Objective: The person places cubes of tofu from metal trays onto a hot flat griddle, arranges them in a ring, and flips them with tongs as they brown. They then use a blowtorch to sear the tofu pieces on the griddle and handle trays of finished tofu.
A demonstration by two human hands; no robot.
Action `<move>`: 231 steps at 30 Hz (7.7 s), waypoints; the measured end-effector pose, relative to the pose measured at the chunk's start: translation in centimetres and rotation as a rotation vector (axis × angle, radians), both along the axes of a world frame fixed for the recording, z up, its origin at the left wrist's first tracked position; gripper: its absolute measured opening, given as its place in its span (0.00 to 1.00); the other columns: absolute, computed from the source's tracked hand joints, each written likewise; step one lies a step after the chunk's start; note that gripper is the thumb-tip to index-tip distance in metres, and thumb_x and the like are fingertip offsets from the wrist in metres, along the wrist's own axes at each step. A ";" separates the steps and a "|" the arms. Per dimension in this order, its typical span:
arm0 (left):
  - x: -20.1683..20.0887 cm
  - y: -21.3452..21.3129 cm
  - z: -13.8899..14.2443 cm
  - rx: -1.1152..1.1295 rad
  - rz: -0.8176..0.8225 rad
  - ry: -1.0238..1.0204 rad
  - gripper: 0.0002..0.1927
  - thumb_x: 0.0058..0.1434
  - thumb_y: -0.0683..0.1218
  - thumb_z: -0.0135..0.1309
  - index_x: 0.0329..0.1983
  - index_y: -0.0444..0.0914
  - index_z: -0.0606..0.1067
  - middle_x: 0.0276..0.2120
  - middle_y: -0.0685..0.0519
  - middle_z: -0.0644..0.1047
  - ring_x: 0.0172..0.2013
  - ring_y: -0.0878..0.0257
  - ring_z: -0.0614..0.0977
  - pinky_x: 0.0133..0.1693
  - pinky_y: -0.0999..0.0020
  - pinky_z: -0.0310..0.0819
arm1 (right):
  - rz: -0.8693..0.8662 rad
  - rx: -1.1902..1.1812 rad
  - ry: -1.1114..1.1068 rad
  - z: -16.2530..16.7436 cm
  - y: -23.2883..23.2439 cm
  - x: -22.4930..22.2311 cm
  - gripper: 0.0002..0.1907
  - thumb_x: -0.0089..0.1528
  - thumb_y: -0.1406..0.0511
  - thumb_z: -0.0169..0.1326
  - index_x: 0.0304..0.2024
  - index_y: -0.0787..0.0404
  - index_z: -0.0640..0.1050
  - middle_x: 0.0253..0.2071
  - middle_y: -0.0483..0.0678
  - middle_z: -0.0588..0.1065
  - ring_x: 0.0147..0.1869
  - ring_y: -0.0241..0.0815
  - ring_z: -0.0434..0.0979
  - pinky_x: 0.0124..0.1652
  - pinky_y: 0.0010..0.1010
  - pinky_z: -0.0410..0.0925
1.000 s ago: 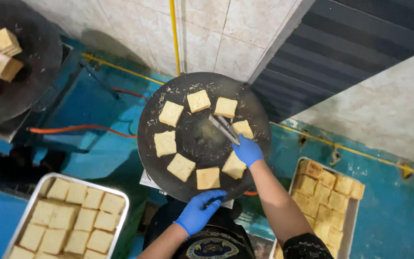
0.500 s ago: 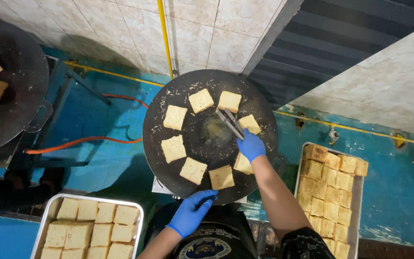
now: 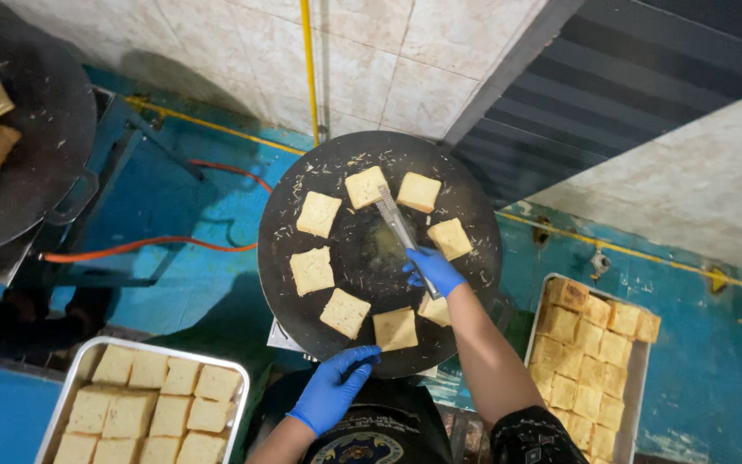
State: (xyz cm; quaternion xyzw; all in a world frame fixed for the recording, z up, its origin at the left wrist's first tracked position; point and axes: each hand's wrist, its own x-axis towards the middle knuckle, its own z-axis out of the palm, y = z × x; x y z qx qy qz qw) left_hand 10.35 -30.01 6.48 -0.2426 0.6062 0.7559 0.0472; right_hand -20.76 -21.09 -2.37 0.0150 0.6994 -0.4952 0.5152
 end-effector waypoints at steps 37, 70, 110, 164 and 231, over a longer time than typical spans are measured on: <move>2.2 -1.2 -0.4 0.107 0.161 0.048 0.18 0.66 0.39 0.51 0.59 0.38 0.77 0.50 0.51 0.82 0.53 0.65 0.82 0.57 0.70 0.73 | 0.483 0.429 1.200 0.3 1.3 4.3 0.41 0.55 0.64 0.61 0.71 0.53 0.64 0.48 0.59 0.77 0.48 0.59 0.79 0.45 0.47 0.73; 3.9 -2.1 -0.6 0.103 0.267 0.004 0.19 0.65 0.42 0.53 0.60 0.38 0.76 0.51 0.50 0.82 0.54 0.65 0.81 0.57 0.70 0.73 | 0.677 0.146 0.254 0.3 -6.2 -5.6 0.25 0.65 0.50 0.53 0.54 0.60 0.80 0.30 0.46 0.77 0.24 0.34 0.70 0.25 0.27 0.66; 1.7 0.9 0.3 -0.017 0.231 0.047 0.16 0.65 0.44 0.54 0.56 0.38 0.79 0.49 0.51 0.82 0.49 0.64 0.83 0.53 0.70 0.76 | 0.930 0.483 1.751 -1.0 -2.5 2.5 0.42 0.55 0.72 0.54 0.72 0.43 0.64 0.54 0.52 0.76 0.41 0.55 0.80 0.40 0.45 0.73; -2.6 -11.0 -12.9 -0.817 0.585 -0.097 0.28 0.56 0.38 0.57 0.62 0.41 0.72 0.53 0.39 0.75 0.53 0.40 0.77 0.54 0.53 0.72 | 1.093 0.008 1.630 2.0 1.4 2.5 0.36 0.56 0.65 0.59 0.68 0.48 0.70 0.48 0.50 0.76 0.44 0.52 0.77 0.43 0.43 0.72; 2.5 -0.8 -12.0 -1.128 -0.061 0.051 0.27 0.52 0.49 0.67 0.55 0.43 0.73 0.57 0.44 0.72 0.55 0.43 0.72 0.55 0.48 0.65 | 0.370 0.246 0.010 2.5 17.1 21.2 0.25 0.66 0.49 0.48 0.47 0.63 0.79 0.31 0.47 0.78 0.30 0.38 0.77 0.31 0.31 0.71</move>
